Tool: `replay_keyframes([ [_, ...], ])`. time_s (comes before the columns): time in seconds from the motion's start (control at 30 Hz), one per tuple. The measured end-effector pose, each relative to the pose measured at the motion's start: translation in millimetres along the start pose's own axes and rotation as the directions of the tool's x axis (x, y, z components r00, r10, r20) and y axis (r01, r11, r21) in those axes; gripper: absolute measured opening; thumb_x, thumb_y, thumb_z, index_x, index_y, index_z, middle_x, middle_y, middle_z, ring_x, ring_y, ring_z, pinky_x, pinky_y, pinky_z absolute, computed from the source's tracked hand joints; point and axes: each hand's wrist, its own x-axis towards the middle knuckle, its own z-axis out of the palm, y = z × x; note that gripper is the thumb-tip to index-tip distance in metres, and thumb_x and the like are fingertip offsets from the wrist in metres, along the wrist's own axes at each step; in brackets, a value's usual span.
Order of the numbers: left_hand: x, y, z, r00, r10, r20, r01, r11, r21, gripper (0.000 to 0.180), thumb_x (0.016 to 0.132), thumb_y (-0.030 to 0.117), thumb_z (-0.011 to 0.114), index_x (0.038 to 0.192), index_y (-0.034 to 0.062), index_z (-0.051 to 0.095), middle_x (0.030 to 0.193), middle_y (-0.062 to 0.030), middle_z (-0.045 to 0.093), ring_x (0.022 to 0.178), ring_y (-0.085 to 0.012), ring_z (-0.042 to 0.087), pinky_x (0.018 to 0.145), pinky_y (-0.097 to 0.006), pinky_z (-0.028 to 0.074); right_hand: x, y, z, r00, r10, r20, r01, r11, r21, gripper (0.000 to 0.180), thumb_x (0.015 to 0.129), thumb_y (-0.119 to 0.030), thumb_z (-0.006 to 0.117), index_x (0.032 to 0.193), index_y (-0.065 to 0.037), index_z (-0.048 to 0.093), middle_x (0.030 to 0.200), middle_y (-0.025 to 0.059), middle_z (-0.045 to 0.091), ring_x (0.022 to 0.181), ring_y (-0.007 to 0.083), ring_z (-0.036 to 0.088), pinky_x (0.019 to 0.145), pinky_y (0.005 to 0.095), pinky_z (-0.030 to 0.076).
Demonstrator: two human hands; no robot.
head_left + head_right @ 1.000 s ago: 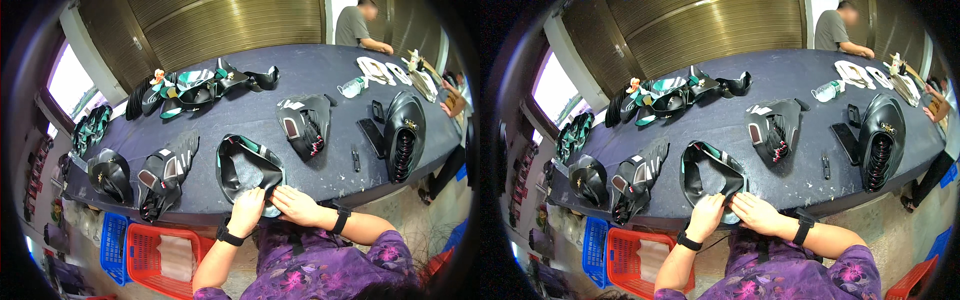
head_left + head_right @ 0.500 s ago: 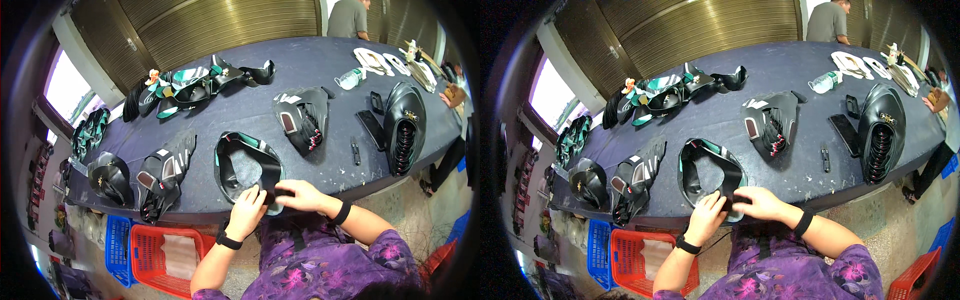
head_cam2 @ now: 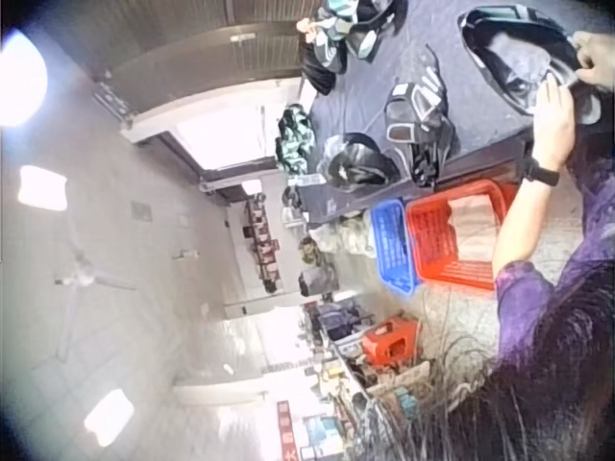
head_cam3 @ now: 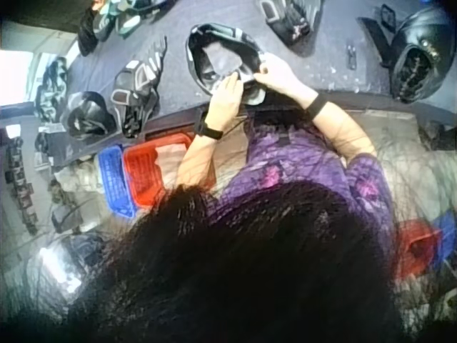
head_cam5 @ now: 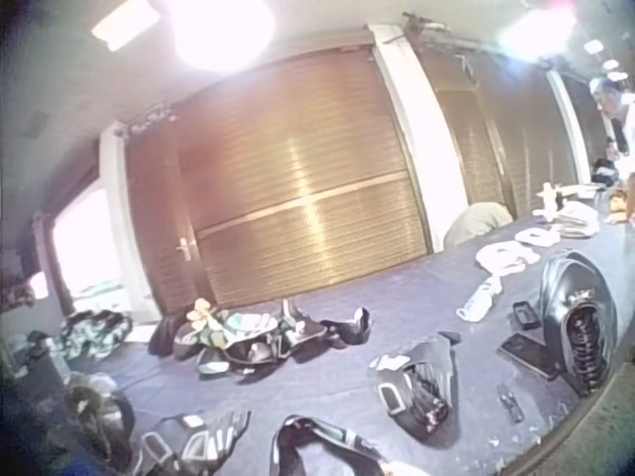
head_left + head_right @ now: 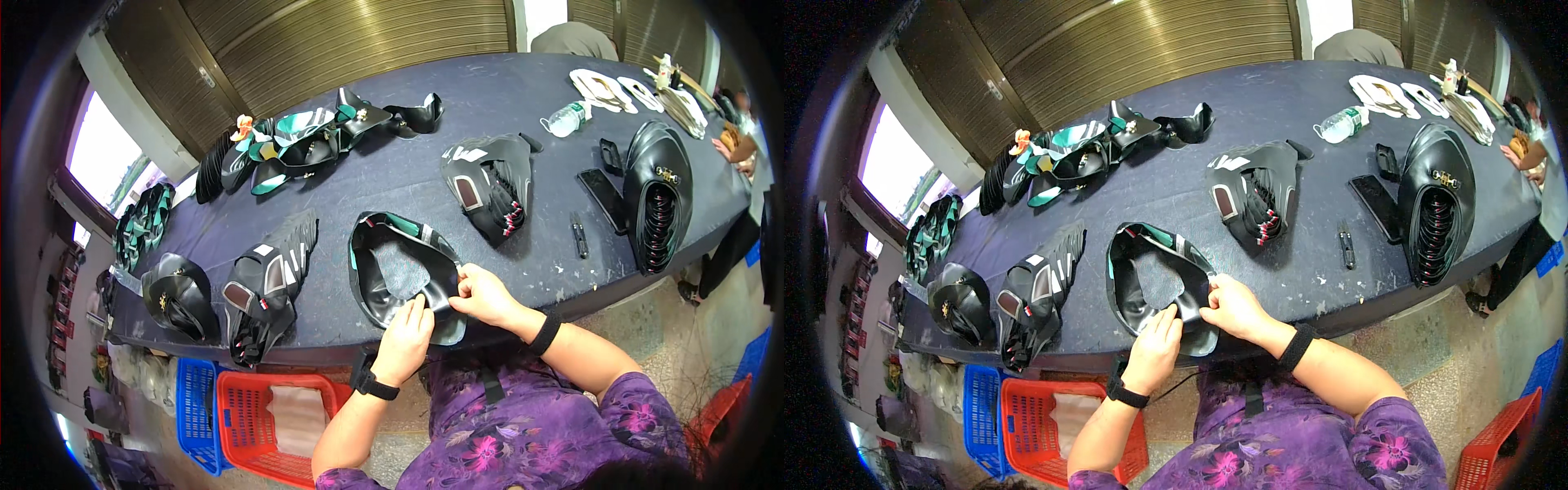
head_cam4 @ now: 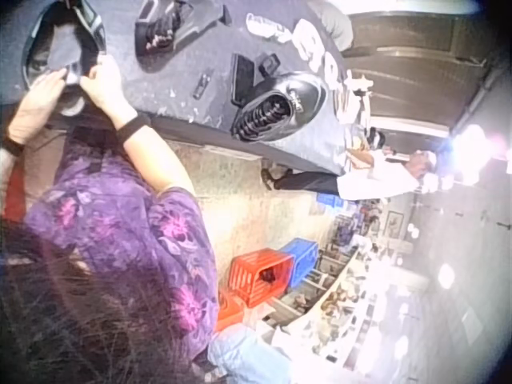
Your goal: The recorder is assembling and inspecting shoe components on a large worktable.
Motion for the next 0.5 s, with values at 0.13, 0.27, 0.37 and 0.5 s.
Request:
replay_keyframes([
  [0.13,1.0,1.8,-5.9,0.999,0.022,0.037,-0.02,0.999,-0.037,0.036,0.068,0.006,0.054,0.103,-0.0014,0.05,0.113,-0.021,0.048,0.099,-0.0329,0.048,0.086,-0.038,0.041,-4.7,-3.2,0.1,1.0,-0.017,-0.018,0.017,1.0,0.001,0.029,0.063,-0.016,0.066,0.052,0.001,0.045,0.076,0.0121,0.045,0.067,0.0265,0.049,0.061,0.0342,0.04],
  [0.27,-2.9,-0.6,-1.0,0.998,0.057,0.032,-0.057,0.998,-0.016,0.045,0.063,0.004,0.06,0.107,0.0046,0.052,0.114,-0.0148,0.049,0.099,-0.0326,0.047,0.087,-0.038,0.041,-7.4,-4.2,-0.8,0.998,-0.06,0.015,0.06,0.998,-0.027,0.028,0.063,-0.015,0.067,0.054,0.0,0.045,0.076,0.0115,0.045,0.068,0.0264,0.049,0.062,0.034,0.041],
  [0.37,-3.9,0.8,-0.8,0.998,0.057,0.009,-0.057,0.998,-0.018,0.047,0.062,0.004,0.06,0.108,0.0051,0.053,0.113,-0.0139,0.05,0.099,-0.0324,0.047,0.087,-0.038,0.041,-8.6,-3.4,-1.6,0.996,-0.085,0.013,0.085,0.996,-0.034,0.026,0.063,-0.013,0.067,0.055,0.0,0.045,0.076,0.0116,0.044,0.069,0.0265,0.049,0.062,0.034,0.041],
  [0.5,-1.7,1.2,-3.5,0.998,0.062,0.028,-0.061,0.998,-0.021,0.047,0.062,0.004,0.06,0.108,0.0048,0.053,0.113,-0.0144,0.05,0.098,-0.0326,0.048,0.087,-0.038,0.041,-9.3,-3.9,-3.2,0.996,-0.082,0.038,0.085,0.994,-0.069,0.027,0.066,-0.013,0.067,0.057,0.0,0.046,0.081,0.0105,0.046,0.071,0.0244,0.05,0.063,0.0318,0.042],
])
